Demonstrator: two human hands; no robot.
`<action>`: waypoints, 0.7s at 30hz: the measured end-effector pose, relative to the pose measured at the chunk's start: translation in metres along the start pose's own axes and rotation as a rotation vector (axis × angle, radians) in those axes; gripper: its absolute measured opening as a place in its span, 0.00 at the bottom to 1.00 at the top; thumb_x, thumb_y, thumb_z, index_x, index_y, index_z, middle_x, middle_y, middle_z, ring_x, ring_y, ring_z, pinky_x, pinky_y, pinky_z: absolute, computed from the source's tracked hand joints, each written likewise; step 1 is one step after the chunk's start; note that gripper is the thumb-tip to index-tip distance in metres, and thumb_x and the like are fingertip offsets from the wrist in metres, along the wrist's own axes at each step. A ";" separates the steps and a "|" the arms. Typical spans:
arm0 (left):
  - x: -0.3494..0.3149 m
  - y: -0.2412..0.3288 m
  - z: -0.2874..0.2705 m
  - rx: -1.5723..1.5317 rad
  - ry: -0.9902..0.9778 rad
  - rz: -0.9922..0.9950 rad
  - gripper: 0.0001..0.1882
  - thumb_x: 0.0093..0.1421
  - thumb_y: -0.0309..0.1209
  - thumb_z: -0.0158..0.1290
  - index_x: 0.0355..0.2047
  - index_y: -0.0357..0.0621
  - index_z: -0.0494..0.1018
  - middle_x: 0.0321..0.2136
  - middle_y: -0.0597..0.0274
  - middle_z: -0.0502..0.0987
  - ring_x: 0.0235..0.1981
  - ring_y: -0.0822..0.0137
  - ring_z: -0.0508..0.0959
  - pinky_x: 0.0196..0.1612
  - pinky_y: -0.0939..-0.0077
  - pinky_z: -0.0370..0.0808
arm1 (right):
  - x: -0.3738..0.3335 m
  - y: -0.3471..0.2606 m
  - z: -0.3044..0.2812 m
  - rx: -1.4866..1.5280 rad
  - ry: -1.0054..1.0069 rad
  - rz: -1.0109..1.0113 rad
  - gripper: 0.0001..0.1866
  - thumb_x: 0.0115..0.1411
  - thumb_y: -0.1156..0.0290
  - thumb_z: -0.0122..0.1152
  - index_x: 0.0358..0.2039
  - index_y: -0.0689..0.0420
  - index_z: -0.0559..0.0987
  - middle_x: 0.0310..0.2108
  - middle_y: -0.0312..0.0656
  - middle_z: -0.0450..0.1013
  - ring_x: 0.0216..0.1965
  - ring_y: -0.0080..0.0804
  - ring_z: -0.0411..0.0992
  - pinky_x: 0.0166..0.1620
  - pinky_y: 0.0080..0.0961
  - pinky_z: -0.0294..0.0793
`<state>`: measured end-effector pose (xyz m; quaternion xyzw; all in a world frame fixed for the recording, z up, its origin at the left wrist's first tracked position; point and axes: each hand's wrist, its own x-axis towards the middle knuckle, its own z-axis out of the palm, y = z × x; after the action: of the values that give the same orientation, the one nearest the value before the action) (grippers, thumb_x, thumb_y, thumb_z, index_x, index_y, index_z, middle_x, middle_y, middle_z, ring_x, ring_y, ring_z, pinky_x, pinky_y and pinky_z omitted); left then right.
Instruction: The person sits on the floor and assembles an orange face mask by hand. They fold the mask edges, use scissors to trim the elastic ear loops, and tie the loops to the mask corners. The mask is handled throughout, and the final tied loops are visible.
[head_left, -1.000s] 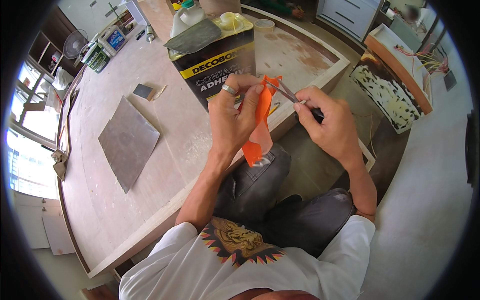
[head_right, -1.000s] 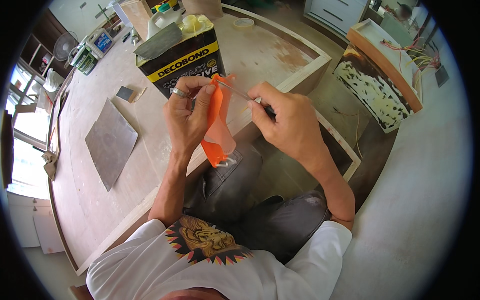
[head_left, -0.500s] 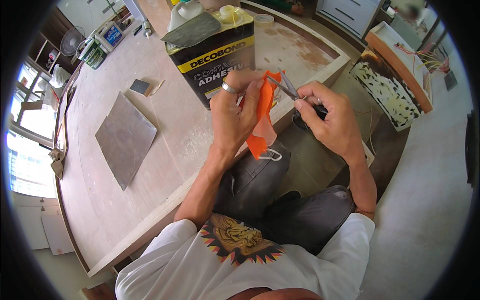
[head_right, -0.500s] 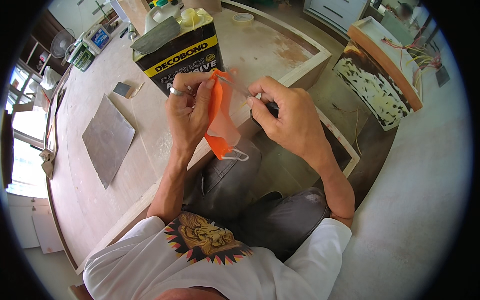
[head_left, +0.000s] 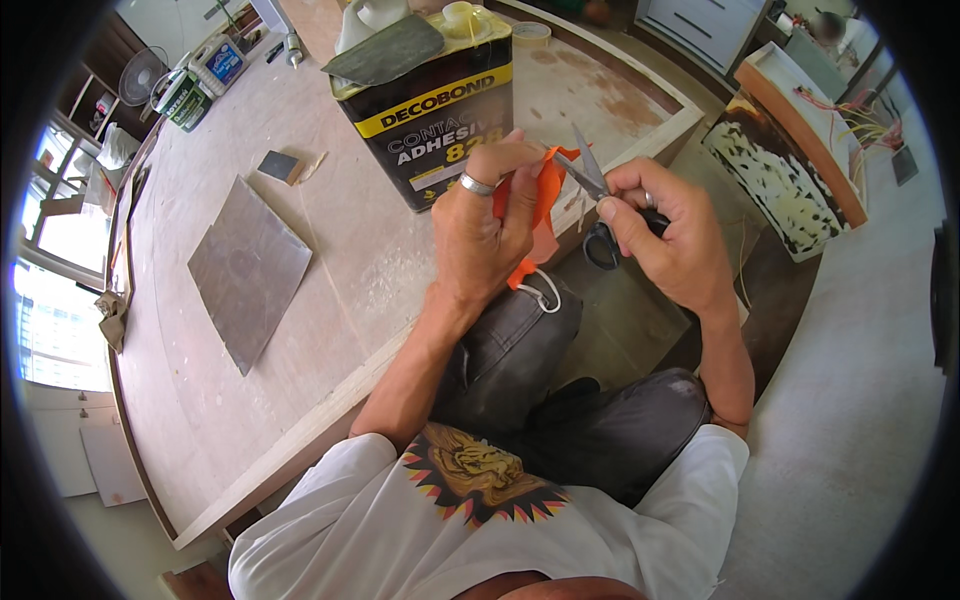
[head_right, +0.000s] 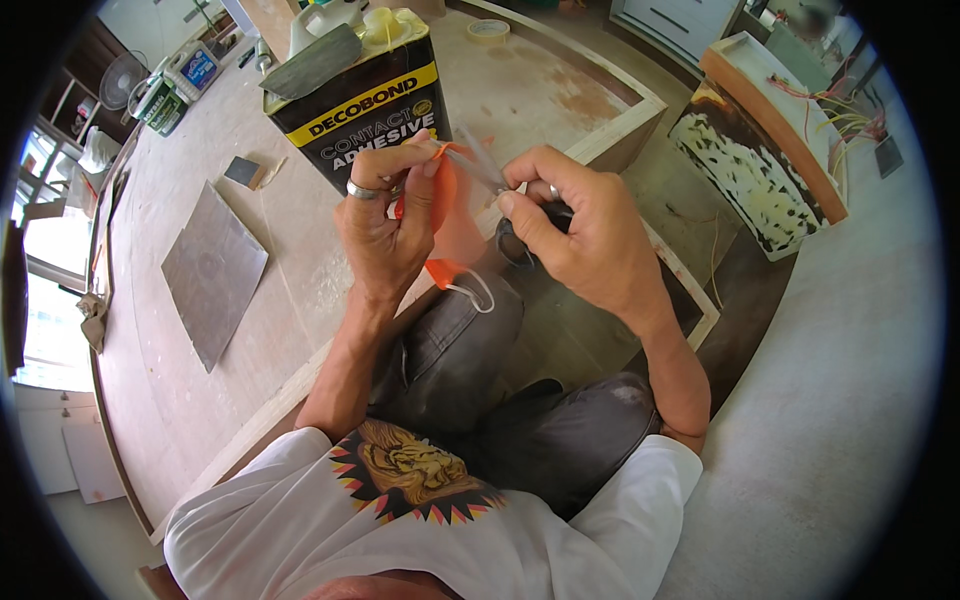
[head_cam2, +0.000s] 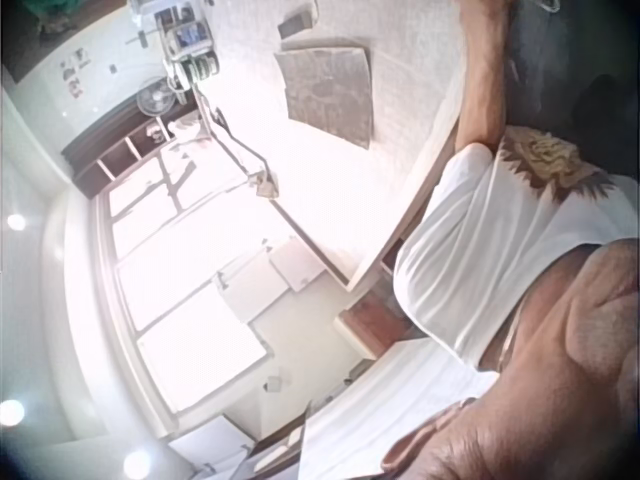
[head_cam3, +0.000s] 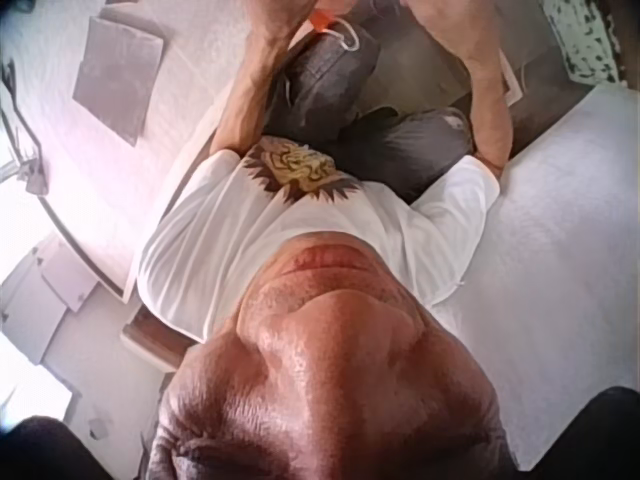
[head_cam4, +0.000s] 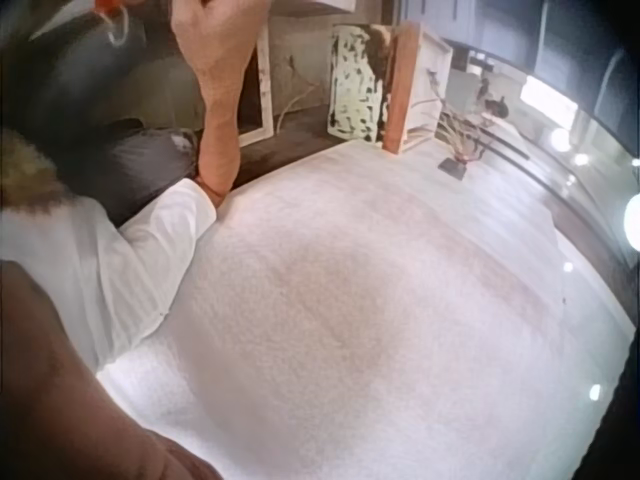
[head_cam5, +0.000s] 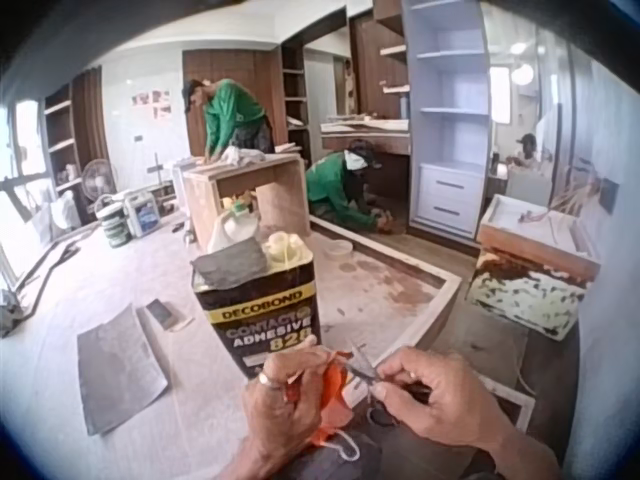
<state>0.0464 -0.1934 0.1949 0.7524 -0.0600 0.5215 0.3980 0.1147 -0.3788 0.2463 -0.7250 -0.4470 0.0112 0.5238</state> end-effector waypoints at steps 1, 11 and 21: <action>0.000 0.001 0.001 -0.019 0.011 -0.040 0.07 0.64 0.18 0.55 0.41 0.40 0.73 0.31 0.54 0.81 0.39 0.60 0.85 0.46 0.66 0.80 | 0.000 -0.001 0.003 -0.020 0.024 -0.022 0.07 0.64 0.72 0.62 0.38 0.61 0.77 0.20 0.40 0.75 0.21 0.22 0.71 0.27 0.23 0.69; 0.004 0.017 -0.005 -0.500 -0.054 -0.567 0.05 0.69 0.26 0.54 0.41 0.37 0.70 0.35 0.61 0.80 0.32 0.80 0.77 0.36 0.86 0.74 | -0.002 -0.003 0.007 -0.472 0.138 -0.266 0.05 0.59 0.73 0.64 0.36 0.54 0.77 0.18 0.41 0.75 0.19 0.42 0.74 0.25 0.33 0.72; 0.001 0.019 0.003 -0.136 -0.032 -0.331 0.05 0.65 0.24 0.57 0.38 0.36 0.73 0.31 0.57 0.82 0.34 0.72 0.81 0.42 0.77 0.78 | -0.006 -0.009 0.001 -0.080 0.012 0.020 0.05 0.63 0.71 0.61 0.38 0.58 0.76 0.16 0.38 0.72 0.16 0.28 0.70 0.23 0.25 0.67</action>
<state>0.0400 -0.2079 0.2057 0.7315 0.0231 0.4314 0.5275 0.1050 -0.3812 0.2504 -0.7499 -0.4365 -0.0057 0.4971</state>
